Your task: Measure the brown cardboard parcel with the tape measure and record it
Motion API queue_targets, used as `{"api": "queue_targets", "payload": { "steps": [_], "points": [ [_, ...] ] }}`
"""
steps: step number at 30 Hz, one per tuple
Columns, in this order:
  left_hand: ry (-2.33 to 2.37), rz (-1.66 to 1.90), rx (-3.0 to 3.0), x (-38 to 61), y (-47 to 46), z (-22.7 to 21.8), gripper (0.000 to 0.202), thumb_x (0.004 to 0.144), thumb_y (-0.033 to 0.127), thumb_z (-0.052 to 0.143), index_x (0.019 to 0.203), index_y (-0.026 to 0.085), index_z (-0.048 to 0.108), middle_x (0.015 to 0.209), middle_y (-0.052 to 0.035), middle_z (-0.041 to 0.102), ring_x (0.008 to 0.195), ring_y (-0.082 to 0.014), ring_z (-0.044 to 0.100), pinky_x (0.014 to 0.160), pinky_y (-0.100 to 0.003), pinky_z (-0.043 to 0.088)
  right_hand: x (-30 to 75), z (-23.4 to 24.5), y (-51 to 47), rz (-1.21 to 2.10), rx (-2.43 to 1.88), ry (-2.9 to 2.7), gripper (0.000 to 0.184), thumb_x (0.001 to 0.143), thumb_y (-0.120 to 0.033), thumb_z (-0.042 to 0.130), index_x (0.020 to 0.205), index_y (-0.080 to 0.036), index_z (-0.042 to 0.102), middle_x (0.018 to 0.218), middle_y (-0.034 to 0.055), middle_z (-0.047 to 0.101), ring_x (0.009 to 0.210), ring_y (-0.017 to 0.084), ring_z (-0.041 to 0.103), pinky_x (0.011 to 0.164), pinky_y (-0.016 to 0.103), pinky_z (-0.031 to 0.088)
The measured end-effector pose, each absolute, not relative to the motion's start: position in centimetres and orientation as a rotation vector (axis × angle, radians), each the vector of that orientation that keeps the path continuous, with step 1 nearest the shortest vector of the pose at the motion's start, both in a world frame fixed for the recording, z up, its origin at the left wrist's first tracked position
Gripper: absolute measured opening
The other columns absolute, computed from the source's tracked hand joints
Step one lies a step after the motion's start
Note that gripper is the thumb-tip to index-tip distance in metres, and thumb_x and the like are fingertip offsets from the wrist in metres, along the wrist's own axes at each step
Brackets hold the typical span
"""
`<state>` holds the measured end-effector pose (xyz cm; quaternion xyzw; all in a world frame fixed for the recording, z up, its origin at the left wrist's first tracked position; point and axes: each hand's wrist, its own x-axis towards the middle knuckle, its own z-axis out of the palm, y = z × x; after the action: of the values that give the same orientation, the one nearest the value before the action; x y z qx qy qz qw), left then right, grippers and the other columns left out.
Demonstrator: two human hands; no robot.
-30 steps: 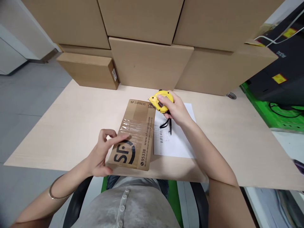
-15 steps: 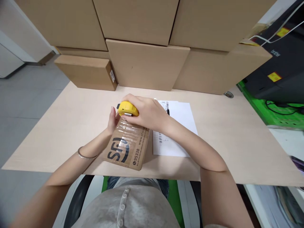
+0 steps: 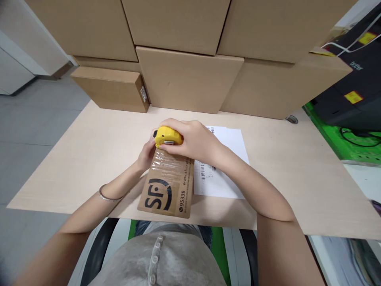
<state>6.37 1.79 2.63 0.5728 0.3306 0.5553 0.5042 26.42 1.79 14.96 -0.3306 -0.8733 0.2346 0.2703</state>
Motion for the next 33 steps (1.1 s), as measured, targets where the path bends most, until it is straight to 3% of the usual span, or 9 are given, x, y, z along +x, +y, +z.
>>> {"api": "queue_targets", "payload": {
  "steps": [6,11,19,26,33],
  "points": [
    [0.811,1.275,1.582,5.7,1.5,2.3,0.044,0.095,0.07,0.058,0.115,0.036,0.078,0.127,-0.0078,0.063,0.141,-0.0362,0.044,0.129,-0.063,0.024,31.0,15.4,0.6,0.631,-1.008,-2.329,0.037,0.088,-0.043,0.079,0.122,-0.029,0.074,0.117,0.0035,0.081,0.095,0.024,0.075,0.086,0.037,0.058],
    [0.763,1.25,1.574,5.6,1.6,2.5,0.038,0.095,0.064,0.062,0.116,0.038,0.079,0.127,-0.0086,0.063,0.137,-0.0381,0.046,0.127,-0.069,0.025,35.5,15.2,-0.3,0.63,-1.187,-2.234,0.037,0.086,-0.046,0.082,0.119,-0.03,0.076,0.111,0.0052,0.08,0.088,0.027,0.074,0.08,0.042,0.059],
    [0.742,1.246,1.582,5.5,1.8,2.4,0.034,0.097,0.06,0.062,0.116,0.039,0.08,0.123,-0.008,0.065,0.133,-0.0362,0.049,0.124,-0.068,0.03,36.6,14.2,0.0,0.649,-1.199,-2.201,0.042,0.085,-0.047,0.083,0.121,-0.026,0.075,0.113,0.0064,0.079,0.088,0.024,0.072,0.079,0.04,0.058],
    [0.758,1.16,1.598,5.1,1.4,2.9,0.033,0.1,0.056,0.06,0.121,0.038,0.078,0.126,-0.0066,0.064,0.139,-0.0325,0.048,0.126,-0.057,0.033,37.2,13.6,-0.1,0.668,-1.19,-2.174,0.036,0.084,-0.046,0.085,0.117,-0.034,0.076,0.116,0.0019,0.078,0.093,0.026,0.074,0.08,0.039,0.059],
    [0.722,1.156,1.55,5.1,1.5,3.0,0.03,0.1,0.055,0.061,0.12,0.04,0.078,0.129,-0.0053,0.063,0.141,-0.0313,0.048,0.127,-0.056,0.032,36.5,13.8,-0.5,0.623,-1.201,-2.195,0.035,0.086,-0.048,0.083,0.119,-0.038,0.075,0.112,0.0006,0.079,0.087,0.025,0.074,0.075,0.041,0.058]
  ]
}}
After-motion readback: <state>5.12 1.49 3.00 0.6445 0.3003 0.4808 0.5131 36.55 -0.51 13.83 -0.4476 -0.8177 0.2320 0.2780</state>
